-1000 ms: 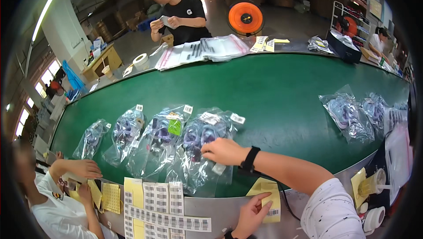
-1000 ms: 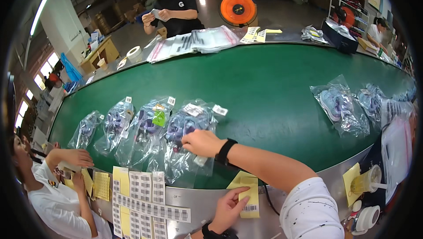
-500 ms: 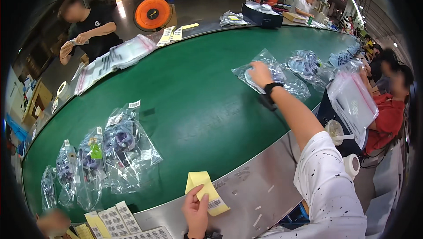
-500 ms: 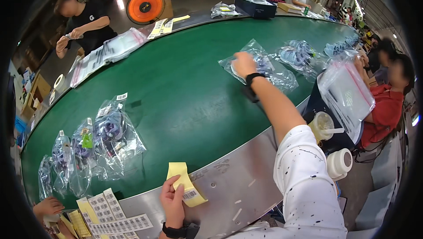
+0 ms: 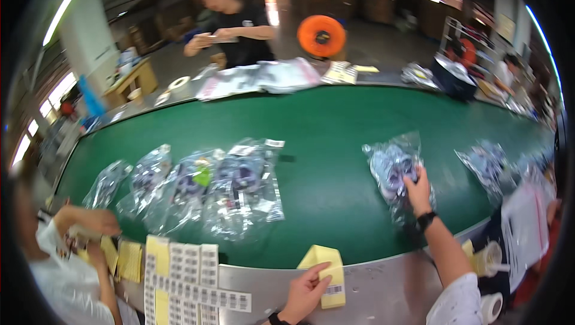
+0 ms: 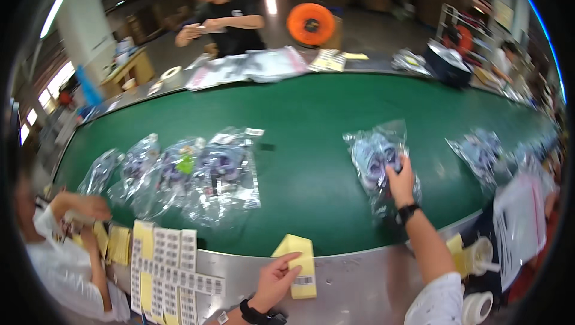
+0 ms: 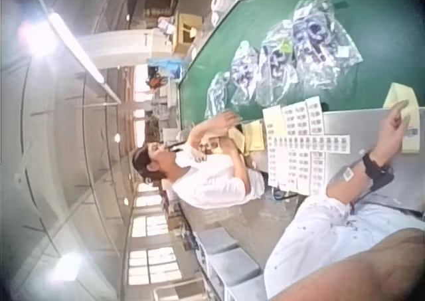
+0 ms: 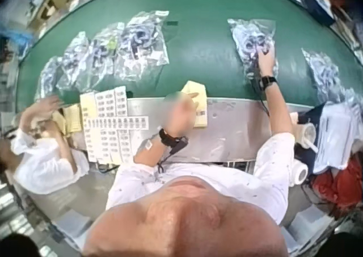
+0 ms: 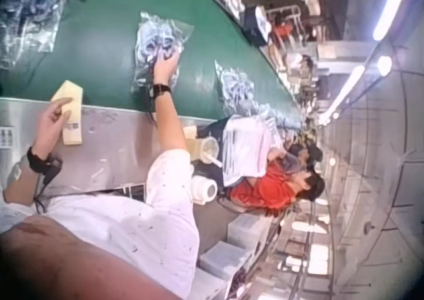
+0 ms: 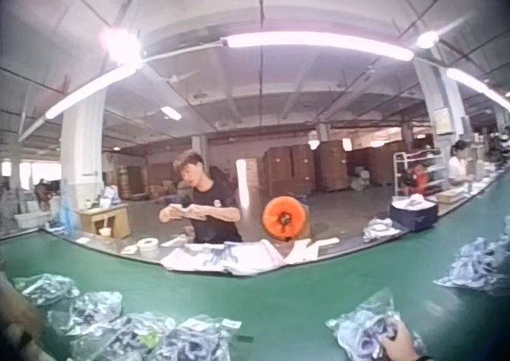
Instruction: The person applies barcode labels to plastic-wrapped footwear packages on a green conveyor table. They peel labels from sheets, place them on the packages, and occasionally scan the items with a handheld scanner. The person also takes a brief drink from a cup during the process.
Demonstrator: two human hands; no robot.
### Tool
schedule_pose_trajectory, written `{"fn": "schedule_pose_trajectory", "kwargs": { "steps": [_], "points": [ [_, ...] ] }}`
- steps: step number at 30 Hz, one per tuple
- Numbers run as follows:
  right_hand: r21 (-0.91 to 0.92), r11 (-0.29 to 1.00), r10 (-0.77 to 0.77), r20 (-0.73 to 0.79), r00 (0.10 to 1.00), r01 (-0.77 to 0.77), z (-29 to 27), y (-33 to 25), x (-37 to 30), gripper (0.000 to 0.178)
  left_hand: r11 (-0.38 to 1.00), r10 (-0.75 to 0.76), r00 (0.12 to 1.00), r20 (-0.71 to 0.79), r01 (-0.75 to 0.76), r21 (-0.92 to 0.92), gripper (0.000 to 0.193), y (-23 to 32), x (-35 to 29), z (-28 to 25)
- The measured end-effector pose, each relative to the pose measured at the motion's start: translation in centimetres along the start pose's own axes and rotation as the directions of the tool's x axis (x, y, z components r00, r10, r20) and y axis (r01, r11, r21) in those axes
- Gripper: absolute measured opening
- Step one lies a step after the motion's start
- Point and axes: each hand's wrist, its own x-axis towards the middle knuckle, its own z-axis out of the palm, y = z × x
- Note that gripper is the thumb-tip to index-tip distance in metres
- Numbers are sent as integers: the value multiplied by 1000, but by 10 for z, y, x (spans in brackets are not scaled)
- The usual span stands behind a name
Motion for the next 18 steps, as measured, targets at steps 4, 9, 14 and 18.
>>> {"fn": "schedule_pose_trajectory", "kwargs": {
  "steps": [4,9,14,18],
  "points": [
    [415,910,-149,308,940,8,66,-109,-123,56,988,16,1000,-12,-18,-153,35,5,-42,-45],
    [208,953,-304,685,662,223,44,-250,-272,19,952,139,973,-185,-182,-244,27,8,-70,-97],
    [115,987,-28,813,581,-113,42,-241,-338,15,956,157,986,-64,-168,-242,24,-4,-84,-111],
    [262,890,60,744,666,-374,55,-241,-370,10,985,144,989,-23,-142,97,28,13,-111,-122]
  ]
}}
